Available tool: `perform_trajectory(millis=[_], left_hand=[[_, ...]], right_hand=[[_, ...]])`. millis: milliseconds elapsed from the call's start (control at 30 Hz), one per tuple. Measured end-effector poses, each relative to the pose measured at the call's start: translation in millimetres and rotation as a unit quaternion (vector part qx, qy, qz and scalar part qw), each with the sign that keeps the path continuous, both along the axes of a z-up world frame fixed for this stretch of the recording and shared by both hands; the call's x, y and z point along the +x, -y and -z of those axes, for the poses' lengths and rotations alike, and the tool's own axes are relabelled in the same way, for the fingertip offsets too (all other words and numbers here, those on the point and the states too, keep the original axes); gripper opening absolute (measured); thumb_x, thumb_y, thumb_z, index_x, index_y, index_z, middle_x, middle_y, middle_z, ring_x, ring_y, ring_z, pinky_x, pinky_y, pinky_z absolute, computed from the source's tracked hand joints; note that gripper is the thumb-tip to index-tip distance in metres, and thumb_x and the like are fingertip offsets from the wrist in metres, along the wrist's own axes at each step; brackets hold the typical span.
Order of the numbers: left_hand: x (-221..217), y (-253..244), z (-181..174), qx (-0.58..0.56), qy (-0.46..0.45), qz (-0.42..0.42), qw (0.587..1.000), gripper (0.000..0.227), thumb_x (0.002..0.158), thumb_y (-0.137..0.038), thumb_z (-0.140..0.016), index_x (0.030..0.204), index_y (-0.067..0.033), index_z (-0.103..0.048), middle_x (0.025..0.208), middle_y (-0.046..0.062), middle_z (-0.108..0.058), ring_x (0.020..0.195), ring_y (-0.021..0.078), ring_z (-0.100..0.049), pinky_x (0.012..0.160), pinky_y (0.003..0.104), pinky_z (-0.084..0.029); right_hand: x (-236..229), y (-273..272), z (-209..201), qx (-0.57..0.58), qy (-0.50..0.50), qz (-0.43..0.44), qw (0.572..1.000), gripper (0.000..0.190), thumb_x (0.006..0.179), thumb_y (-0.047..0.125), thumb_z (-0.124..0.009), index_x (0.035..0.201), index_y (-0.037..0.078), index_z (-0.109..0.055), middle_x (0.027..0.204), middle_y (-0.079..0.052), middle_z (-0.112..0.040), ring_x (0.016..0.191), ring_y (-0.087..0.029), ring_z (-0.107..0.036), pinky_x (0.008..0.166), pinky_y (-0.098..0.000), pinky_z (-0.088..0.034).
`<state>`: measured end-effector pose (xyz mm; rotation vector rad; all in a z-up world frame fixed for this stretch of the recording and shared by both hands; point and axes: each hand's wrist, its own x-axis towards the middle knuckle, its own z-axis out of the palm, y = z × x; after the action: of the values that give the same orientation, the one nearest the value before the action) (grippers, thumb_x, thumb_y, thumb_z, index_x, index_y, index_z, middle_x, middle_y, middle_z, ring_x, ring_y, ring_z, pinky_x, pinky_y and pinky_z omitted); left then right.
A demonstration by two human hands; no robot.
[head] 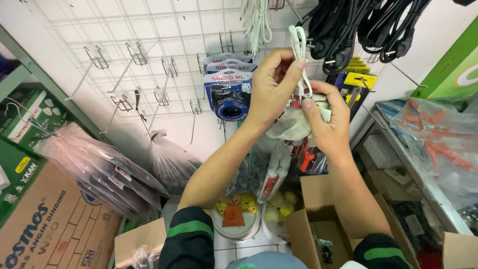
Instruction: The person wipes a packaged light switch and several bundles of power cords with a cloth before placing them into a cardboard box.
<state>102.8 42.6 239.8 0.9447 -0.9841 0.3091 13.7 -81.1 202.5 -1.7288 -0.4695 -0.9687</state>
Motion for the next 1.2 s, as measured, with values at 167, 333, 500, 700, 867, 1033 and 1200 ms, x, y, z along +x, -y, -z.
perform_trajectory(millis=[167,333,500,700,867,1033,1200], left_hand=[[9,-10,-26,0.002,0.016,-0.051,0.999,0.016,0.104,-0.015,-0.068,0.107,0.0006,-0.064,0.085,-0.002,-0.066,0.074,0.0029,-0.060,0.065,0.022,-0.049],[34,-20,-58,0.006,0.051,-0.101,0.994,0.015,0.102,-0.014,-0.069,0.102,0.0007,-0.067,0.080,-0.001,-0.069,0.068,0.0026,-0.063,0.060,0.022,-0.050],[61,-24,-74,0.003,0.076,-0.148,0.986,0.015,0.100,-0.015,-0.071,0.100,-0.0001,-0.067,0.076,0.000,-0.069,0.065,0.0027,-0.061,0.057,0.022,-0.048],[83,-20,-78,0.019,0.074,-0.212,0.974,0.014,0.097,-0.014,-0.073,0.093,-0.0010,-0.069,0.072,0.000,-0.068,0.063,0.0037,-0.057,0.055,0.023,-0.046],[85,-23,-80,0.020,0.085,-0.213,0.973,0.014,0.096,-0.014,-0.072,0.092,-0.0012,-0.069,0.070,0.000,-0.068,0.061,0.0036,-0.060,0.054,0.023,-0.047],[81,-25,-80,0.056,0.065,-0.253,0.964,0.016,0.095,-0.014,-0.071,0.089,-0.0001,-0.068,0.062,0.002,-0.064,0.053,0.0054,-0.051,0.048,0.025,-0.039],[104,-20,-80,0.016,0.120,-0.260,0.958,0.014,0.096,-0.013,-0.071,0.089,-0.0004,-0.068,0.069,0.002,-0.070,0.058,0.0058,-0.057,0.053,0.026,-0.047]], right_hand=[[13,-14,-23,-0.035,0.048,0.021,0.998,0.046,0.107,0.009,-0.063,0.151,0.001,-0.051,0.129,-0.008,-0.065,0.114,-0.010,-0.061,0.102,-0.0269,-0.050],[35,-29,-55,-0.134,0.132,0.088,0.978,0.043,0.109,0.001,-0.058,0.152,-0.001,-0.051,0.145,-0.018,-0.065,0.131,-0.018,-0.063,0.113,-0.0332,-0.049],[59,-42,-69,-0.055,0.110,0.001,0.992,0.043,0.110,0.002,-0.054,0.152,0.000,-0.051,0.136,-0.013,-0.068,0.108,-0.013,-0.070,0.100,-0.0282,-0.057],[81,-46,-67,-0.020,0.106,-0.028,0.994,0.043,0.109,0.002,-0.052,0.152,-0.001,-0.051,0.130,-0.013,-0.070,0.103,-0.013,-0.070,0.095,-0.0284,-0.055],[90,-44,-66,-0.008,0.101,-0.033,0.994,0.042,0.110,0.003,-0.053,0.152,-0.001,-0.053,0.130,-0.012,-0.071,0.102,-0.013,-0.070,0.095,-0.0290,-0.057],[82,-47,-72,-0.069,0.061,0.094,0.991,0.056,0.098,0.002,-0.056,0.153,0.001,-0.044,0.092,-0.019,-0.068,0.081,-0.014,-0.063,0.084,-0.0283,-0.056],[95,-38,-76,-0.151,0.165,0.070,0.972,0.051,0.102,-0.003,-0.053,0.153,0.001,-0.049,0.141,-0.024,-0.068,0.117,-0.022,-0.076,0.102,-0.0330,-0.057]])
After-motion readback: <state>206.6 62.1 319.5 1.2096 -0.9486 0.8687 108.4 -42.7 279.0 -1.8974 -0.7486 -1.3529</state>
